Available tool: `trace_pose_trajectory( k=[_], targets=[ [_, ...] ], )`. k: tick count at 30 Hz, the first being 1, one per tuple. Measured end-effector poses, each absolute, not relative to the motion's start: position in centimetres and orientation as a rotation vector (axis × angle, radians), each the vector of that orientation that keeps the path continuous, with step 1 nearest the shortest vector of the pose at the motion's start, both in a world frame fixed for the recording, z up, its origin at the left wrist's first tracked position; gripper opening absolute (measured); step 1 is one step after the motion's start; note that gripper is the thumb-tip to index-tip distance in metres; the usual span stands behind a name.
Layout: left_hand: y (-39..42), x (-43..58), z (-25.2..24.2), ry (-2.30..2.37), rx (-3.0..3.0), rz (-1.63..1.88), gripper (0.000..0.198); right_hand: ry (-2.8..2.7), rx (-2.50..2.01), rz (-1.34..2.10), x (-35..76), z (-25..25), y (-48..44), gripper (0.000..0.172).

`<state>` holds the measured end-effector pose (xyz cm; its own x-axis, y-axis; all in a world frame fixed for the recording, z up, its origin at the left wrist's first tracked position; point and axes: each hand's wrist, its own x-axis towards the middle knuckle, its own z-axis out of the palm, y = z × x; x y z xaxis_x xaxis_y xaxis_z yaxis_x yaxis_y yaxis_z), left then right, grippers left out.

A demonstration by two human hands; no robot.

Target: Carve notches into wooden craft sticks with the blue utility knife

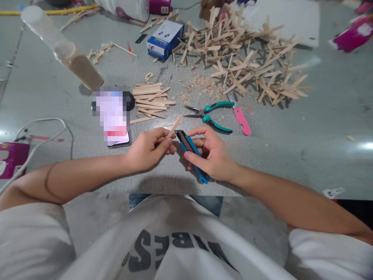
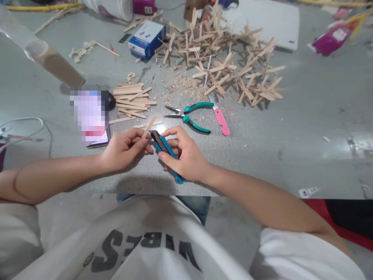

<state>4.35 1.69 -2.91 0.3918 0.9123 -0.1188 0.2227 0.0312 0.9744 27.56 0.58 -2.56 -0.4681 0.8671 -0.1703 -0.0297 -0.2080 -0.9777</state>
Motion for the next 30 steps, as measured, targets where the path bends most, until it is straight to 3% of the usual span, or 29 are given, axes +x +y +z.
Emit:
trace_pose_trajectory(
  k=[30],
  targets=[
    [1.9,4.3,-1.9,1.204,2.199,0.572,0.031,-1.356,-1.181,1.772,27.6,-1.0,0.1,0.038]
  ],
)
